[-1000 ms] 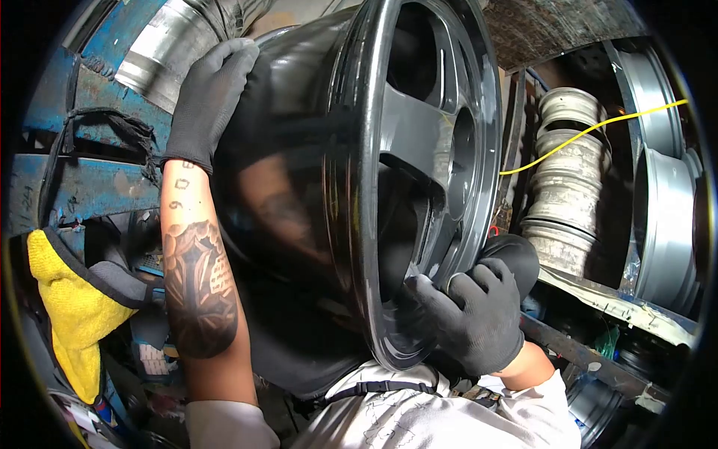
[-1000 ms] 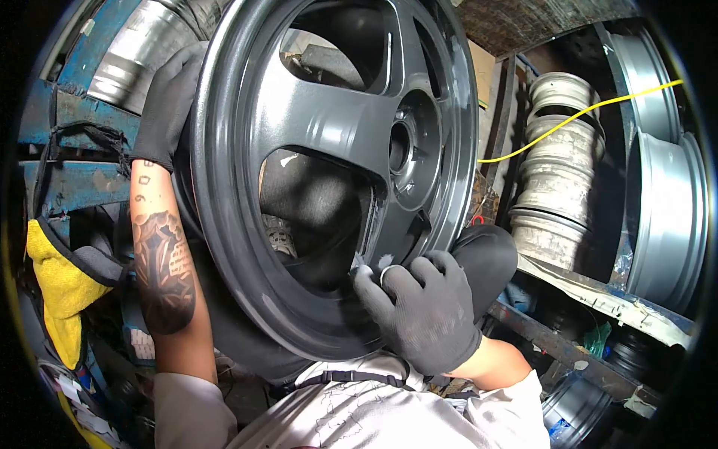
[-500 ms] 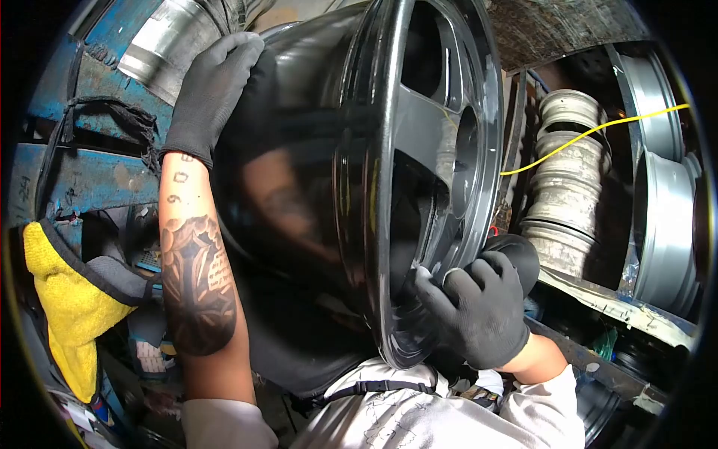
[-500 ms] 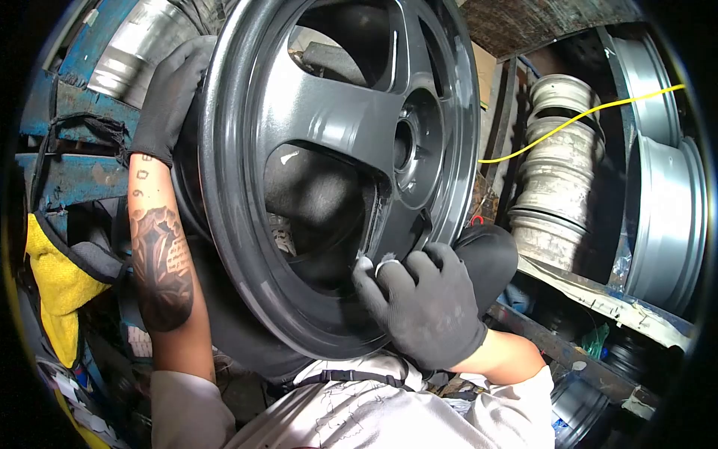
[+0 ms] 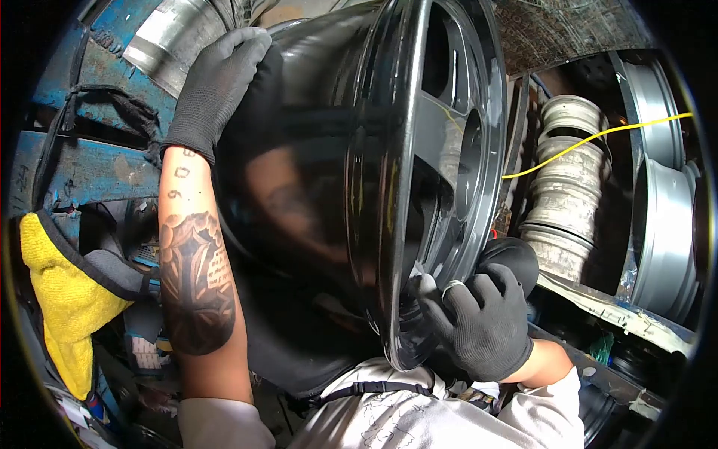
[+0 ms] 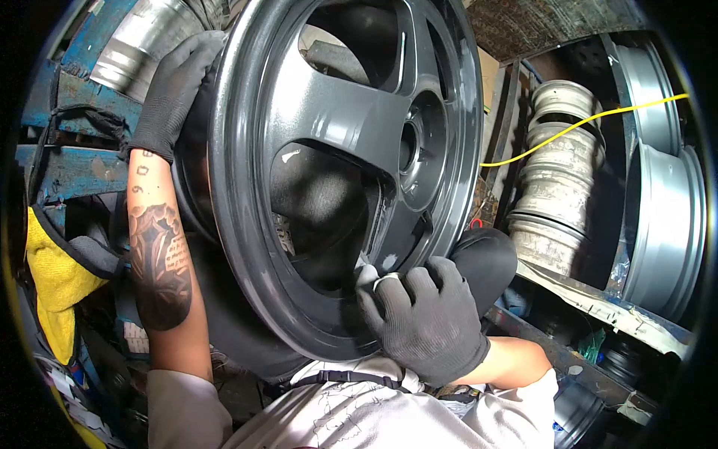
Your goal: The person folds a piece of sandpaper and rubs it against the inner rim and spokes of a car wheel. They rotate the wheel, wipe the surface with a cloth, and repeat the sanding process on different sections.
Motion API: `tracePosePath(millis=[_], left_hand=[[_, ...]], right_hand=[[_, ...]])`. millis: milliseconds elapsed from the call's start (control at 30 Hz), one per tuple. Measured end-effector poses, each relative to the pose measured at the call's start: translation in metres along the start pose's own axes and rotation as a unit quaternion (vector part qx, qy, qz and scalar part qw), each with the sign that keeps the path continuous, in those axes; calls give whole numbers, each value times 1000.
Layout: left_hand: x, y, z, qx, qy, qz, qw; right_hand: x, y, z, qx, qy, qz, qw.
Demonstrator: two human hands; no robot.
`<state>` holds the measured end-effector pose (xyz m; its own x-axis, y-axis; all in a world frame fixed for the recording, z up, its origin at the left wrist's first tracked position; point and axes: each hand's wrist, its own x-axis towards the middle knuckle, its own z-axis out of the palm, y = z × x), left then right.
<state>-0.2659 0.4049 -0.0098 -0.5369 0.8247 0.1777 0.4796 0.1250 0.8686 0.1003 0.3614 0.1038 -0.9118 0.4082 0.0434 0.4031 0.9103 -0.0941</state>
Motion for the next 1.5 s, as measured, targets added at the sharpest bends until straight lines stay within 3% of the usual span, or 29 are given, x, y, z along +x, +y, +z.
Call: tracePosePath(millis=[67,167,267,367,500,567,1033,1133,1267,1300,1400,1500], left_hand=[[1,2,0,-51,-15,-9,999],[-3,12,0,-8,-7,-49,999],[0,4,1,-20,1,-8,1000],[-4,12,1,-27,-3,-43,999],[0,6,0,-12,-8,-23,1000],[1,5,0,-43,-26,-59,997],[-5,17,-2,-45,-31,-74,996],[-4,14,-2,-44,-25,-43,998],[-8,25,-2,-40,-19,-95,995],[-6,22,-1,-42,-13,-54,998],[-5,18,-2,-66,-30,-91,993],[-7,15,0,-28,5,-16,999]], right_hand=[[4,5,6,-18,28,-38,999],[4,-5,-8,-3,10,21,1000],[3,12,3,-52,-15,-93,994],[-7,11,-3,-50,19,-96,994],[-23,9,0,-26,25,-71,997],[-23,5,5,-14,20,-62,998],[-10,-2,0,-87,-27,-84,992],[-6,1,12,-70,26,-73,995],[-5,-3,-2,-61,-51,-58,995],[-2,-1,3,-54,-47,-57,996],[-5,-2,-3,-74,-48,-58,994],[-1,-1,2,-63,-43,-60,995]])
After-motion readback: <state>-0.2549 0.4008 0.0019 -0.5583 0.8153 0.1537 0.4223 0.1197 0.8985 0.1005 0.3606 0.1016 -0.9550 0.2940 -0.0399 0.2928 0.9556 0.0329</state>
